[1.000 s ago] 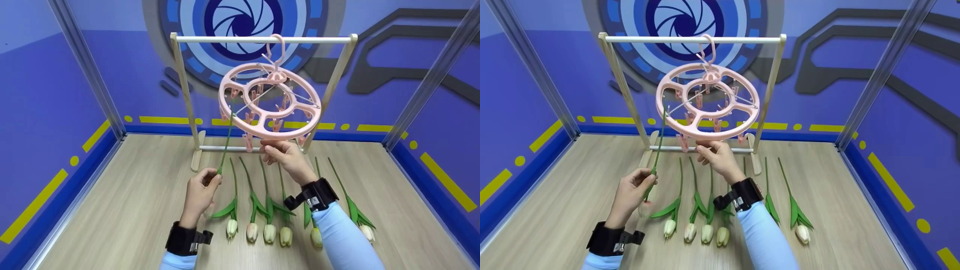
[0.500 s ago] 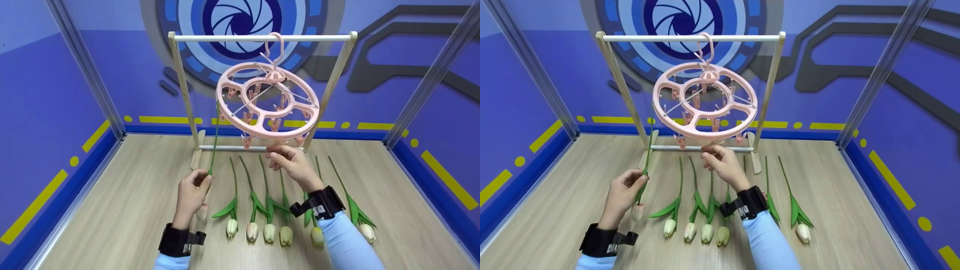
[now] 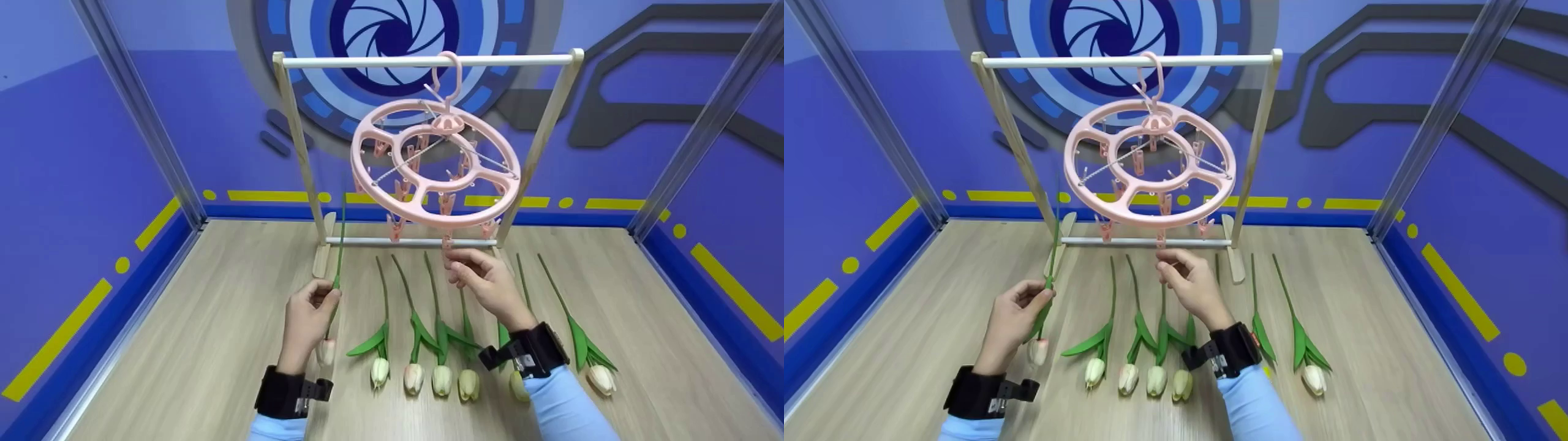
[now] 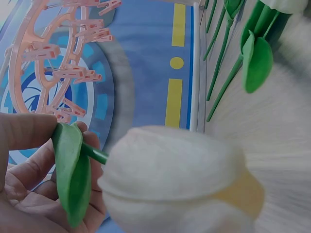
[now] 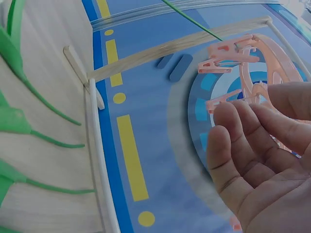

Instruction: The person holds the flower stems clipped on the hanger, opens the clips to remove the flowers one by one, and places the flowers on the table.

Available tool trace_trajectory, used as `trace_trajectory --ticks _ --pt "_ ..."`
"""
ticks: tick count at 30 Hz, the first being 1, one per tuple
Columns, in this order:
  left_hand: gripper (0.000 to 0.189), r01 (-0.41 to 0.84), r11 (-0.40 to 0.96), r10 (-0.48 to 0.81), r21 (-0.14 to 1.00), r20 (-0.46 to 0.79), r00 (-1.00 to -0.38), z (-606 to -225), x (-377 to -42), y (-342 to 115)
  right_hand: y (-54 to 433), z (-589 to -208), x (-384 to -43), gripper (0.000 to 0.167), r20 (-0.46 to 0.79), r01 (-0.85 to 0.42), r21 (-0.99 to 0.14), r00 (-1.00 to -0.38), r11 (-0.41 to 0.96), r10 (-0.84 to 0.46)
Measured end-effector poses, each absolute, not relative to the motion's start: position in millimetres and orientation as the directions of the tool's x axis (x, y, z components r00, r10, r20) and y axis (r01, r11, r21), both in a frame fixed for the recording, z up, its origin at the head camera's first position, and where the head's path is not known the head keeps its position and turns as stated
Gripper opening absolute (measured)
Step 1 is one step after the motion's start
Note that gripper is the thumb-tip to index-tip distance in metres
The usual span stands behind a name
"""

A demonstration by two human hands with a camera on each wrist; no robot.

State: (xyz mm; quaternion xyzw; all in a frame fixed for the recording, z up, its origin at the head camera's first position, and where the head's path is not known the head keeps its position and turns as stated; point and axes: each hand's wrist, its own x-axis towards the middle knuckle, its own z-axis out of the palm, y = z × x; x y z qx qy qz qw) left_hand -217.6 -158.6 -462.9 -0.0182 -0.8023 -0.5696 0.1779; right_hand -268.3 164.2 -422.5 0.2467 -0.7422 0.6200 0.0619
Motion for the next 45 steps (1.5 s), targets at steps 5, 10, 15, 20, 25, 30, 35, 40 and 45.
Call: trace_trajectory --ticks 5,10,15,20,25,30,35,40,45 --pt "0.013 0.192 0.354 -0.190 0.915 0.272 -0.943 -462.1 -218.4 -160.6 167.4 -431.5 -262.4 0.023 0.433 -0.469 -0.873 -0.872 0.137 -0.228" --pt "0.013 0.148 0.369 -0.206 0.918 0.236 -0.950 -462.6 -218.7 -160.9 168.2 -441.1 -254.5 0.020 0.431 -0.458 -0.878 -0.883 0.141 -0.183" --pt "0.010 0.099 0.392 -0.242 0.915 0.206 -0.948 -464.6 -219.4 -161.8 166.6 -452.0 -246.8 0.019 0.435 -0.455 -0.881 -0.887 0.128 -0.156" --pt "0.013 0.045 0.423 -0.255 0.905 0.166 -0.953 -466.3 -218.1 -162.2 166.7 -461.5 -240.4 0.020 0.438 -0.455 -0.880 -0.888 0.135 -0.141" --pt "0.015 0.011 0.461 -0.257 0.887 0.145 -0.956 -468.1 -217.1 -161.9 166.5 -468.9 -234.3 0.020 0.432 -0.450 -0.877 -0.892 0.168 -0.136" --pt "0.014 -0.012 0.487 -0.256 0.873 0.130 -0.958 -473.7 -218.8 -162.2 166.1 -473.5 -228.9 0.020 0.393 -0.412 -0.891 -0.910 0.190 -0.132" --pt "0.014 -0.032 0.498 -0.242 0.867 0.104 -0.965 -481.8 -220.0 -162.9 165.2 -475.4 -227.7 0.020 0.358 -0.380 -0.901 -0.923 0.207 -0.137" --pt "0.014 -0.059 0.518 -0.244 0.854 0.082 -0.966 -488.2 -221.8 -163.3 162.7 -476.5 -227.7 0.020 0.350 -0.374 -0.903 -0.926 0.209 -0.144" --pt "0.012 -0.079 0.532 -0.247 0.843 0.065 -0.967 -492.4 -223.8 -162.9 160.7 -480.0 -227.3 0.020 0.366 -0.396 -0.897 -0.915 0.199 -0.172"
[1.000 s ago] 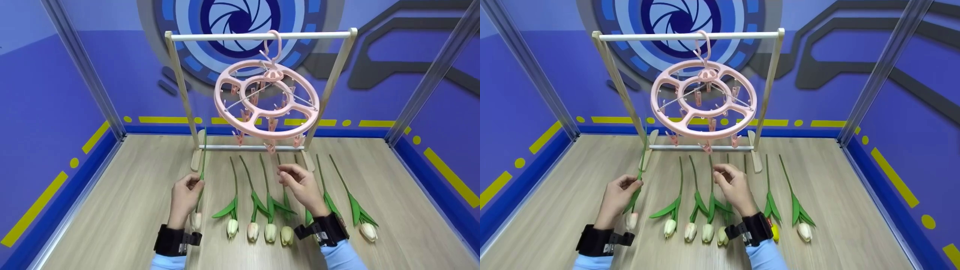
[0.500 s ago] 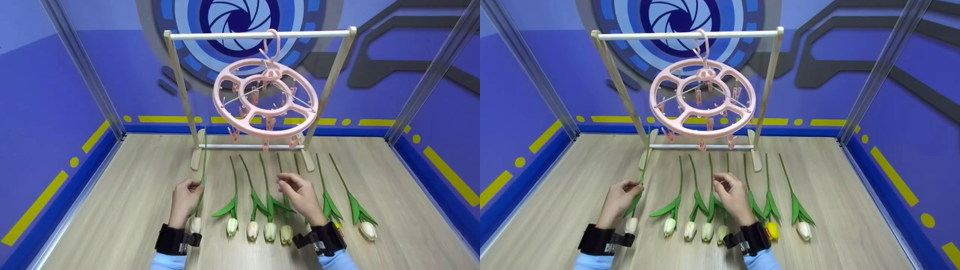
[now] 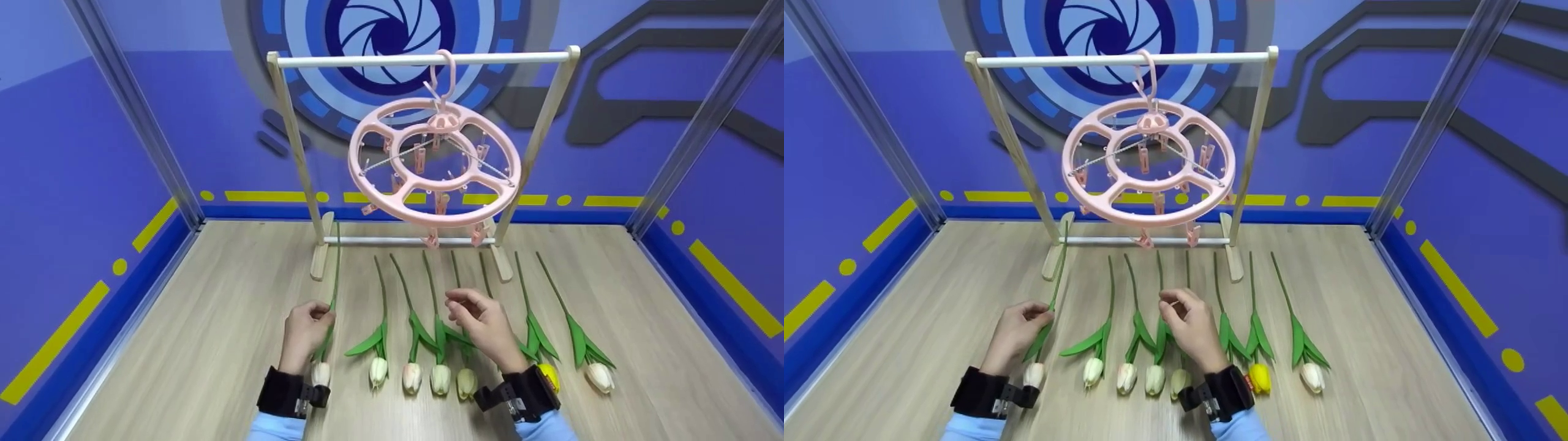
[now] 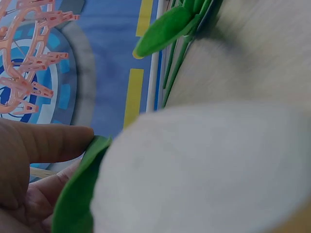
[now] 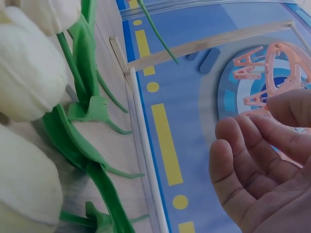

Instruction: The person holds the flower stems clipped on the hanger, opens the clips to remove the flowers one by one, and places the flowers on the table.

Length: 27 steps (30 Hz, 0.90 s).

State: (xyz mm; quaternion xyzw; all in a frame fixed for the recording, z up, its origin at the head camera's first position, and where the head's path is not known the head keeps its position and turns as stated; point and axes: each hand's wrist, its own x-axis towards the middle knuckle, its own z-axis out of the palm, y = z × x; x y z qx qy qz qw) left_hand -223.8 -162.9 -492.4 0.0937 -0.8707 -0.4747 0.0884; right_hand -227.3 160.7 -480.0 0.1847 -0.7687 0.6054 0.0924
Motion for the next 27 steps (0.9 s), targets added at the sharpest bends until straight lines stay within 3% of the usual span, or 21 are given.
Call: trace_trajectory --ticks 27 --pt "0.027 -0.096 0.560 -0.228 0.823 0.042 -0.973 -507.5 -225.5 -152.9 154.2 -488.7 -225.9 0.020 0.450 -0.493 -0.855 -0.860 0.162 -0.242"
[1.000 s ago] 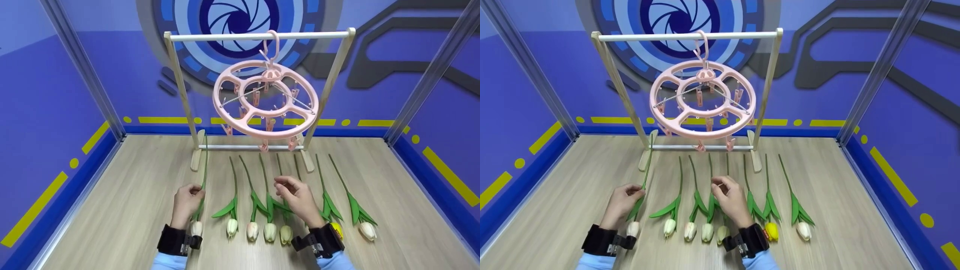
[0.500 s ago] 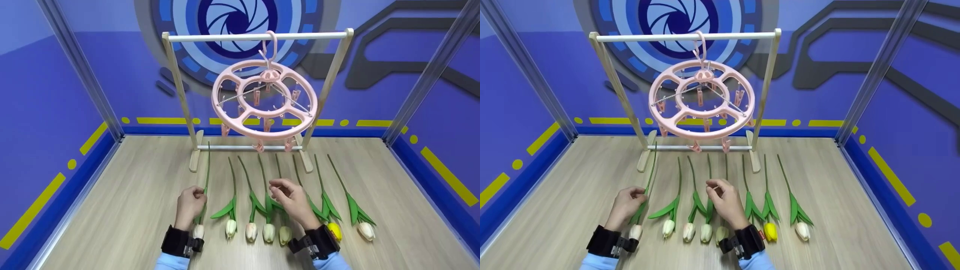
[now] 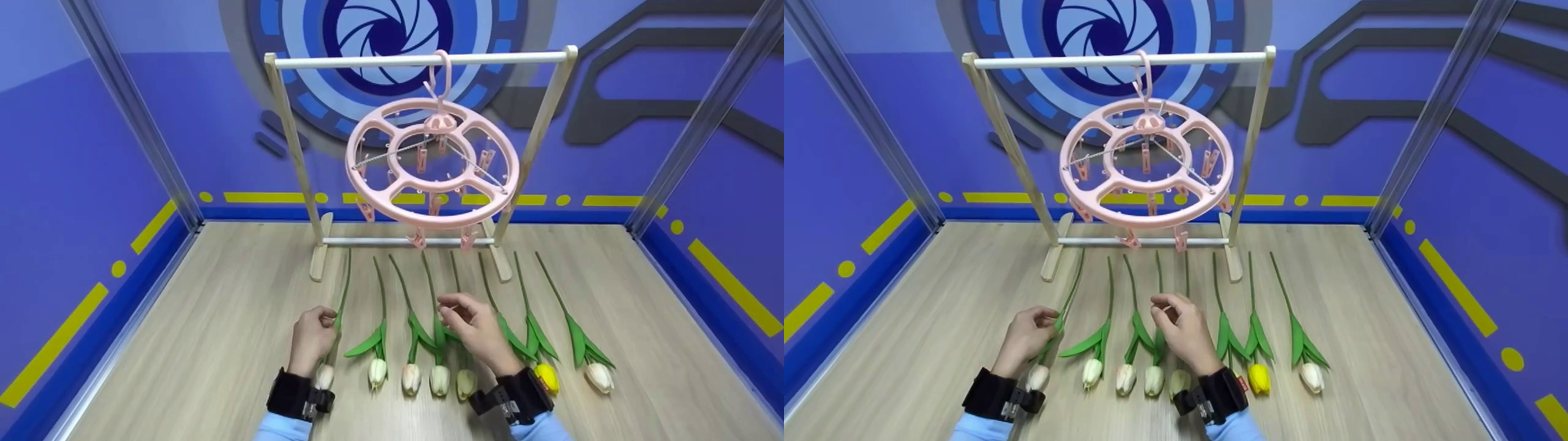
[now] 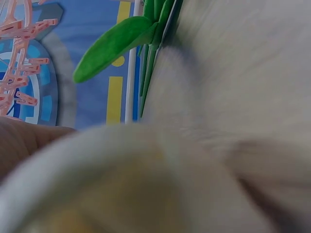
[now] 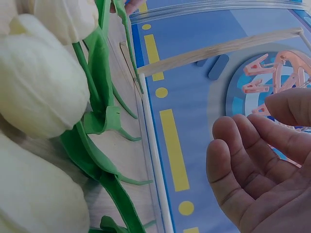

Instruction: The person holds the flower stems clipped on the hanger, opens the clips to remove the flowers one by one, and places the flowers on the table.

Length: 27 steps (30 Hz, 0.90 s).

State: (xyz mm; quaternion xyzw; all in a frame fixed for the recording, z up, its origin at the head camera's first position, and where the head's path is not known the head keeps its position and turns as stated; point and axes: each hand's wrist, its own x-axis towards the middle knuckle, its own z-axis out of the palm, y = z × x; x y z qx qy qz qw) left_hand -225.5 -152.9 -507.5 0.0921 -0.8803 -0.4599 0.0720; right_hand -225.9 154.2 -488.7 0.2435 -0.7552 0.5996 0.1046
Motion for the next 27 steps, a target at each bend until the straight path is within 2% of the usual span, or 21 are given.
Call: trace_trajectory --ticks 11,27 --pt "0.031 -0.088 0.583 -0.209 0.808 0.045 -0.977 -510.6 -222.8 -154.0 153.5 -488.7 -226.5 0.021 0.396 -0.440 -0.880 -0.887 0.177 -0.236" --pt "0.027 -0.106 0.582 -0.207 0.806 0.021 -0.978 -511.9 -224.4 -158.0 154.5 -488.7 -227.0 0.021 0.428 -0.473 -0.869 -0.866 0.148 -0.257"
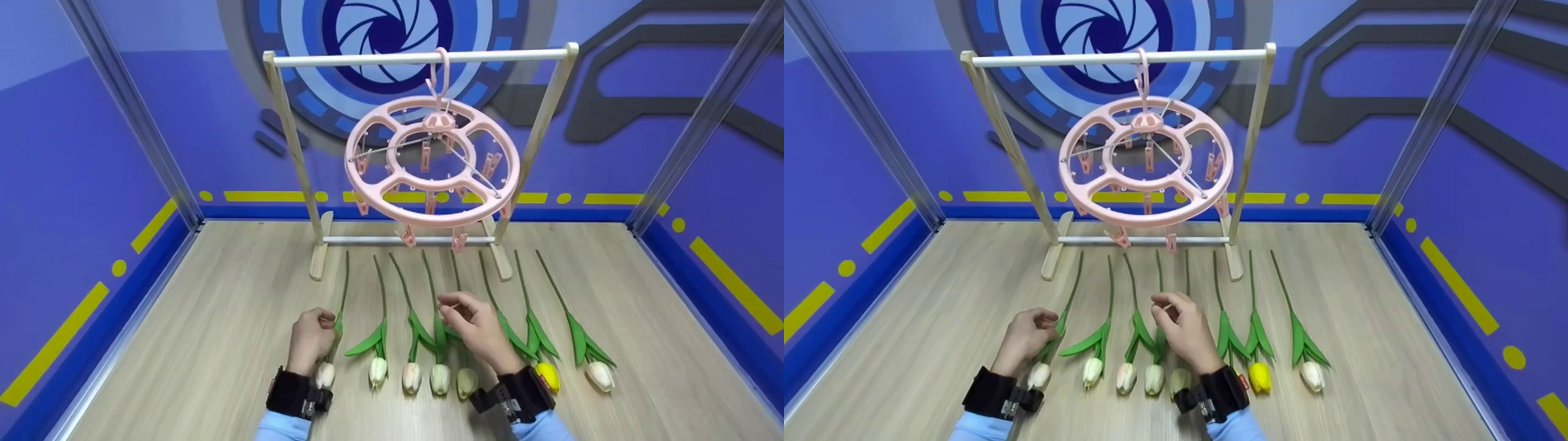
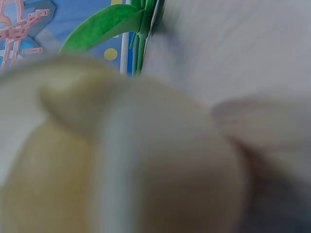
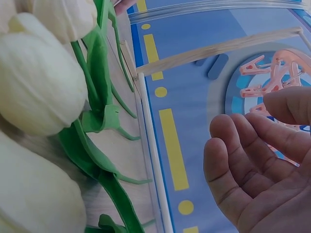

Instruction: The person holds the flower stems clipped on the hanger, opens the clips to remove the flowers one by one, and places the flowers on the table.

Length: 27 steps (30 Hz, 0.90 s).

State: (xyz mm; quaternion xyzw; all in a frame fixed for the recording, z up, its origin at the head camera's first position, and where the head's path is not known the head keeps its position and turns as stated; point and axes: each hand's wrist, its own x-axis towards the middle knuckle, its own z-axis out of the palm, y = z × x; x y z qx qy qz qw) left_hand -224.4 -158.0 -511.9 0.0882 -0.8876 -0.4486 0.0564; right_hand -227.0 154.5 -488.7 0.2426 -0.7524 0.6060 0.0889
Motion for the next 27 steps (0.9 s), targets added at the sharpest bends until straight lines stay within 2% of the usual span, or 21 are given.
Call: trace_trajectory --ticks 17,27 --pt "0.024 -0.145 0.558 -0.176 0.817 -0.055 -0.983 -500.1 -221.4 -166.8 157.3 -486.2 -228.0 0.023 0.435 -0.485 -0.859 -0.861 0.165 -0.264" --pt "0.025 -0.130 0.608 -0.126 0.784 -0.066 -0.990 -493.6 -220.8 -170.7 157.3 -485.0 -229.3 0.022 0.406 -0.448 -0.880 -0.881 0.157 -0.242"
